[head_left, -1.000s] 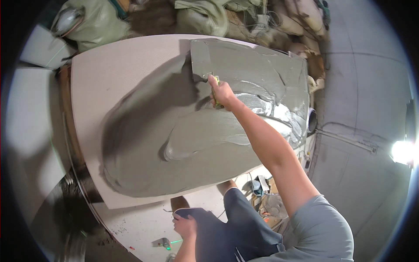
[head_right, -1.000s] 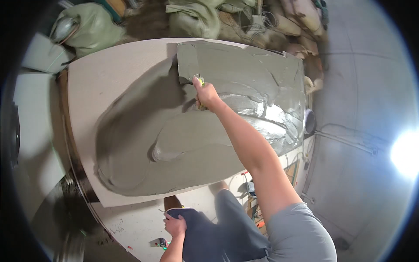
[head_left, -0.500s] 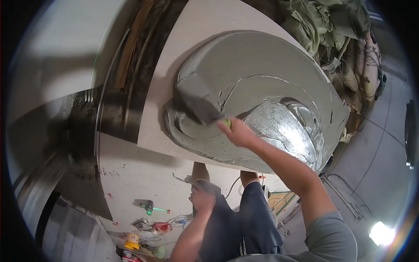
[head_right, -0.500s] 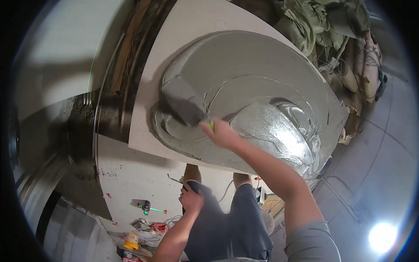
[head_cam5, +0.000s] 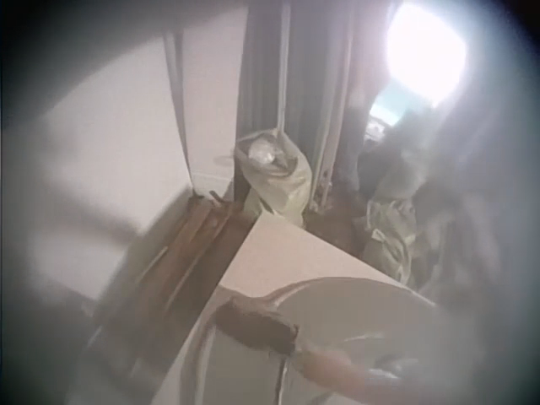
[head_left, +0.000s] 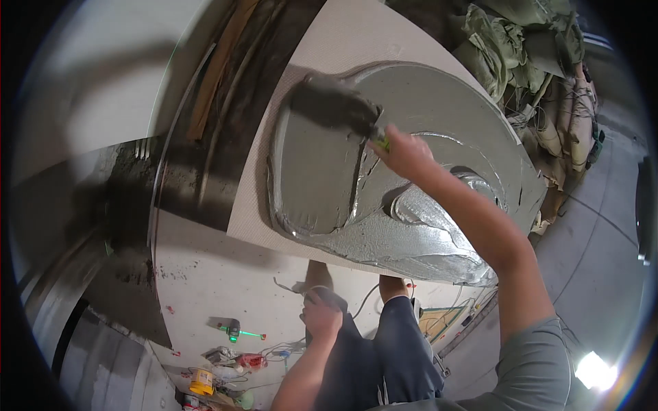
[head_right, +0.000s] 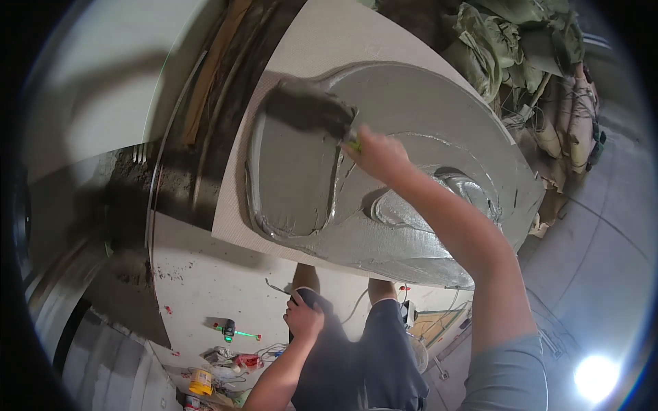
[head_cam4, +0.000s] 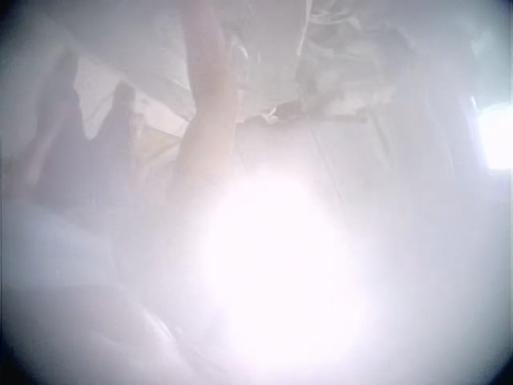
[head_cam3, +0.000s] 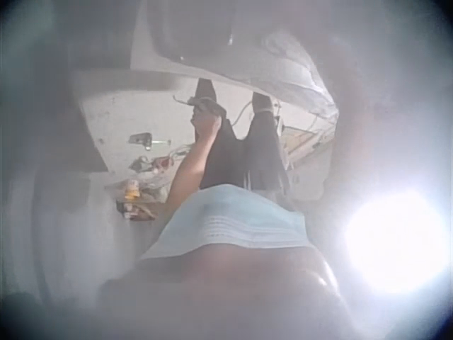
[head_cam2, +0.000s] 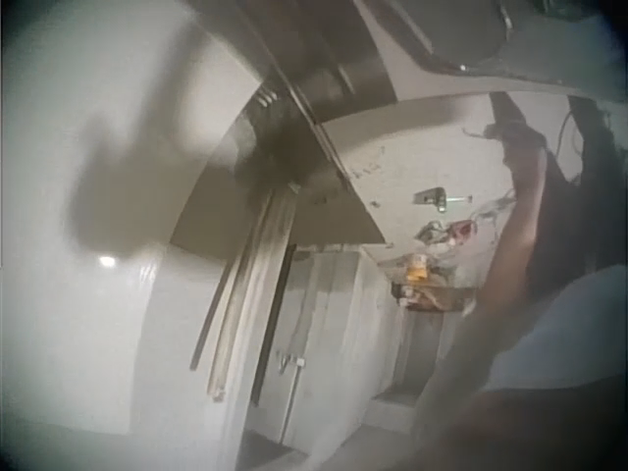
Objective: The person scoops adhesive from a bucket using a trowel and spreads it evenly across a large tile. The person then smooths the adhesive over the tile surface in preparation for installation.
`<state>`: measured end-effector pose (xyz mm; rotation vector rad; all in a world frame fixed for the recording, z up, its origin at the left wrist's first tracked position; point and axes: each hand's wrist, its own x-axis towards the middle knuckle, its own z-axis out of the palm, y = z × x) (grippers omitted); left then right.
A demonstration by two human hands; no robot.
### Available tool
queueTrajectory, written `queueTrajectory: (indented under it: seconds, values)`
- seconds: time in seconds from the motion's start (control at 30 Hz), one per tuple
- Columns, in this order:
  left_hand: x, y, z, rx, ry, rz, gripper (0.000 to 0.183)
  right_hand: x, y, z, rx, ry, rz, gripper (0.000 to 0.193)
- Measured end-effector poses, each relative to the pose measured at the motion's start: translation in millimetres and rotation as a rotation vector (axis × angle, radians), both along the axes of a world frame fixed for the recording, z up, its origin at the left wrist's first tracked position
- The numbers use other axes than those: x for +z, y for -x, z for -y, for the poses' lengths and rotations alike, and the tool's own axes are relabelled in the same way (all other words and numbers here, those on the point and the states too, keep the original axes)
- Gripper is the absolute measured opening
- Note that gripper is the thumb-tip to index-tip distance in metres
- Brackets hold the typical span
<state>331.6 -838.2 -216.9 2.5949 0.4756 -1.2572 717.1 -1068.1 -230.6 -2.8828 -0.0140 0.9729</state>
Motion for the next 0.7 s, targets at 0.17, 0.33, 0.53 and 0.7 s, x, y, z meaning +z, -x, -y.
queueTrajectory:
  seconds: [0.17, 0.33, 0.53, 0.7]
  values:
    - [-19.4, 29.1, -5.0, -0.040, -0.032, 0.007, 0.079, -4.6, -72.3, 22.3, -0.284, -0.002, 0.168, 0.060]
    - [-21.3, 35.8, -4.7, -0.029, 0.025, -0.060, 0.078, -19.5, -77.0, 79.3, -0.540, -0.002, 0.230, 0.067]
    - [-15.9, 27.7, 6.5, -0.079, -0.021, -0.101, 0.077, -4.1, -23.9, 150.0, -0.831, -0.122, 0.228, 0.068]
    - [-1.7, 8.1, 28.7, -0.076, -0.073, -0.171, 0.076, -35.0, 48.7, 253.9, -0.977, 0.036, 0.270, 0.071]
